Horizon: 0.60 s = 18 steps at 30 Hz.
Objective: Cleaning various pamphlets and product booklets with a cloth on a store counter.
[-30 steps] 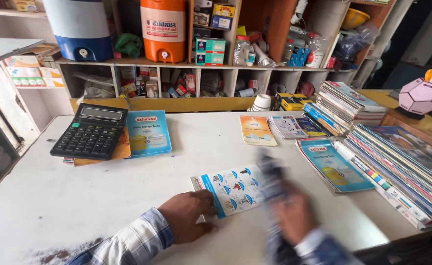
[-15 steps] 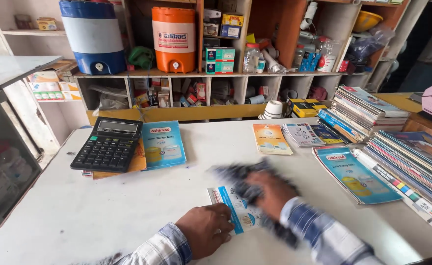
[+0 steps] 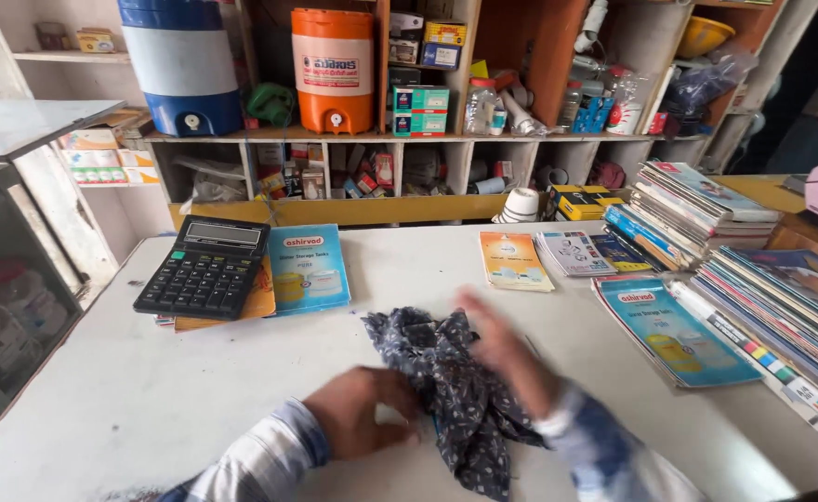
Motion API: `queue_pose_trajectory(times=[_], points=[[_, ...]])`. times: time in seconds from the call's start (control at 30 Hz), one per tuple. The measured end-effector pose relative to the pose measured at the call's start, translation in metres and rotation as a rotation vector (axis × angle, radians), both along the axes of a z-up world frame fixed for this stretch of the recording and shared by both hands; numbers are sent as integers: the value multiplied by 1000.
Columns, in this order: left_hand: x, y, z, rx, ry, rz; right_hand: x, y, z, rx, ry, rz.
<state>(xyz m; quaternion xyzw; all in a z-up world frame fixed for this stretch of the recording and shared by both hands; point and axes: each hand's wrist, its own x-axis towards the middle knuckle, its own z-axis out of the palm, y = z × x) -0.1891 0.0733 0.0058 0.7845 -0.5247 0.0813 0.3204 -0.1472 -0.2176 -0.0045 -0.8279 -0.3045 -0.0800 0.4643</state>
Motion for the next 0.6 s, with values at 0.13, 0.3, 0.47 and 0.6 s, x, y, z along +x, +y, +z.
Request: queue_pose_trajectory(times=[0.13,0.3,0.47,0.6], points=[[-5,-5,27,57,285,702,12,-57,-25,124,26,-316],[-5,-88,20,-84,-13,719,21,-84,-62,-407,-188,-343],[-14,-137,9,565,76,724,21,-77,-53,-451,-183,-281],[9,-90,7,590,189,725,13,-71,-47,-449,-71,-331]])
